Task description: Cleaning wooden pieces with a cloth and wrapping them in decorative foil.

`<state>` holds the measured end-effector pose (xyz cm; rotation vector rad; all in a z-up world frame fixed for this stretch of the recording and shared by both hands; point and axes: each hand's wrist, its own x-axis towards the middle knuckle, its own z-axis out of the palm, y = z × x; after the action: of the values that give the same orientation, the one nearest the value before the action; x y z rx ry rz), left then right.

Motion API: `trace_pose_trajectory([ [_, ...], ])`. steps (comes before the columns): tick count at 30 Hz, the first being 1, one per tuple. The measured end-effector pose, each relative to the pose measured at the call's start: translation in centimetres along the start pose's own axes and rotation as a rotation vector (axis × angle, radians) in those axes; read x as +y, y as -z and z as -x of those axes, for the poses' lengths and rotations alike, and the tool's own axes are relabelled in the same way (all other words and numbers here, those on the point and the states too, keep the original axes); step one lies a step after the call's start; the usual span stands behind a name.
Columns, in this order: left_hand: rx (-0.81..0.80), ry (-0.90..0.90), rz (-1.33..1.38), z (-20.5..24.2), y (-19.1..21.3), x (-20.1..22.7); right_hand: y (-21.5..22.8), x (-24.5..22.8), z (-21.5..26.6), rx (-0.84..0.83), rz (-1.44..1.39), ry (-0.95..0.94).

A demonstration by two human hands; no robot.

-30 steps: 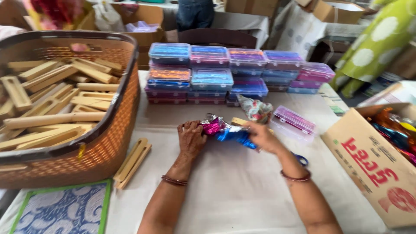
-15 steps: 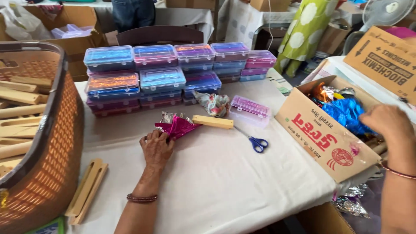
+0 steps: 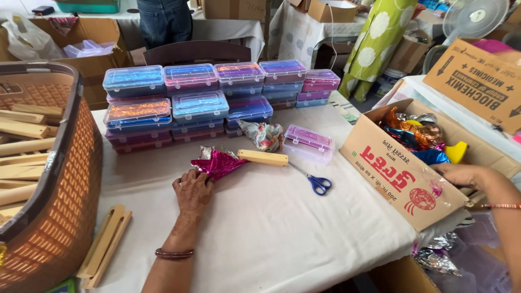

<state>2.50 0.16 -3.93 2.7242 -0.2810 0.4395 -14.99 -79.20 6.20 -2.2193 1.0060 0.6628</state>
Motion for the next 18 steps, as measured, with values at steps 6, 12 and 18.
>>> trace_pose_trajectory([
  [6,-0.046,-0.01,-0.052,0.4,-0.4,-0.3,-1.1,-1.6,4.4,0.558,0.597,0.202],
  [12,-0.036,-0.017,-0.028,0.5,0.2,0.0,-4.7,-8.9,14.9,0.842,0.603,0.135],
  [18,-0.062,0.004,-0.03,0.5,0.0,-0.1,0.9,0.3,2.5,0.282,0.643,0.376],
])
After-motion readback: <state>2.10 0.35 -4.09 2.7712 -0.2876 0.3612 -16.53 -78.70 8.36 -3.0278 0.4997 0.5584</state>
